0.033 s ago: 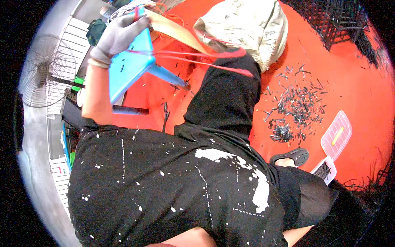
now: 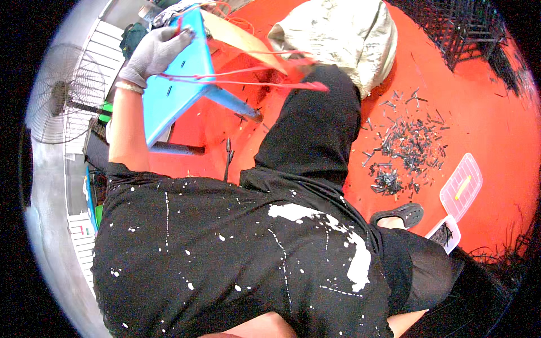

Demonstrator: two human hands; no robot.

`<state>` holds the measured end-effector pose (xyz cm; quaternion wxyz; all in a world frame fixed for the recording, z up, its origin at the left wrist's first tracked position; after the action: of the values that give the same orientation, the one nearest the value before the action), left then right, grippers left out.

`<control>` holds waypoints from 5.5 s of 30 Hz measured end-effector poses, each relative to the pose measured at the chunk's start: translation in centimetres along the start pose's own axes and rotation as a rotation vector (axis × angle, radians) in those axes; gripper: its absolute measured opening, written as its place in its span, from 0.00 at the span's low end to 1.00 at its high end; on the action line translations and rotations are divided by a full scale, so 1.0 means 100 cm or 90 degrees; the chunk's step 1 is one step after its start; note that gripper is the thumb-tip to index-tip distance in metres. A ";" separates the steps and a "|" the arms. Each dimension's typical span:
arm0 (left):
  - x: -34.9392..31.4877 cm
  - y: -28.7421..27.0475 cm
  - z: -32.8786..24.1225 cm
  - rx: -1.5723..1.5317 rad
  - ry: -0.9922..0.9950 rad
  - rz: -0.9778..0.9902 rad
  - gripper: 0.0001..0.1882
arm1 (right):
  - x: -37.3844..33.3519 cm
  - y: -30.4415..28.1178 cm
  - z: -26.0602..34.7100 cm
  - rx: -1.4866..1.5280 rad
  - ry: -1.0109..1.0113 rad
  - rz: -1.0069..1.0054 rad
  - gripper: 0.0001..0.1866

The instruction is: The person sits on a red floor and sorts small black fasteners from a pile into a clear plastic container. They use their gloved hands to scoop the fasteners from the floor and a large white sack, transferring them into the container.

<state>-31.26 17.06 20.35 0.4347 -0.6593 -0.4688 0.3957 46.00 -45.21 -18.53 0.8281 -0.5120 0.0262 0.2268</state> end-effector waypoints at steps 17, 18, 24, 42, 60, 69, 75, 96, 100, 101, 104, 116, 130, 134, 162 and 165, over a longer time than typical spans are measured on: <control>-0.032 0.022 0.368 0.242 -0.374 0.246 0.24 | -0.072 -0.005 -0.040 -0.020 0.029 0.042 0.18; -0.027 0.023 0.380 0.206 -0.351 0.193 0.25 | -0.078 -0.012 -0.046 -0.026 0.032 0.039 0.18; -0.002 -0.077 0.291 0.294 -0.346 -0.135 0.30 | -0.097 -0.042 -0.079 -0.191 0.068 -0.026 0.19; -0.028 0.171 -0.190 0.074 0.447 0.141 0.21 | 0.065 -0.052 0.347 -0.367 -0.292 0.217 0.24; 0.024 0.195 -0.195 0.201 0.302 0.333 0.23 | 0.216 0.324 0.108 0.488 0.585 0.094 0.20; 0.051 0.198 -0.197 0.182 0.293 0.413 0.22 | 0.305 0.319 0.058 0.620 0.543 -0.050 0.11; 0.061 0.205 -0.220 0.194 0.323 0.413 0.22 | 0.229 0.316 0.214 0.367 0.446 0.440 0.10; 0.068 0.214 -0.255 0.087 0.345 0.328 0.20 | 0.365 0.308 0.178 0.409 0.328 0.279 0.27; 0.059 0.208 -0.228 0.154 0.331 0.349 0.20 | 0.386 0.295 0.184 0.442 0.350 0.292 0.24; 0.065 0.213 -0.245 0.124 0.347 0.323 0.19 | 0.374 0.297 0.214 0.416 0.337 0.268 0.25; 0.072 0.214 -0.255 0.090 0.382 0.293 0.19 | 0.366 0.303 0.228 0.262 0.371 0.240 0.30; 0.046 0.193 -0.205 0.224 0.296 0.419 0.23 | 0.326 0.343 0.299 0.864 0.302 0.225 0.23; 0.045 0.189 -0.190 0.150 0.326 0.372 0.21 | 0.333 0.160 0.473 0.317 -0.107 0.277 0.16; 0.045 0.188 -0.190 0.132 0.337 0.349 0.20 | 0.367 0.134 0.519 -0.214 -0.340 0.098 0.14; 0.061 0.186 -0.203 0.021 0.406 0.302 0.19 | 0.125 0.270 0.417 -0.352 -0.543 0.442 0.23; 0.045 0.185 -0.178 0.064 0.427 0.308 0.19 | 0.083 0.239 0.399 -0.442 -0.652 0.432 0.27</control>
<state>-8.51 14.43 7.86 0.4895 -0.8206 -0.1128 0.2725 36.24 0.90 -21.91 0.4086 -0.5393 -0.2827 0.6799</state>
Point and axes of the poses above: each hand's wrist, its own x-axis towards the middle knuckle, its own y-axis out of the palm, z = x × y, the point moved 5 cm from there along x, towards the middle knuckle, and after that the axes turned 10 degrees about z, right-handed, at the moved point
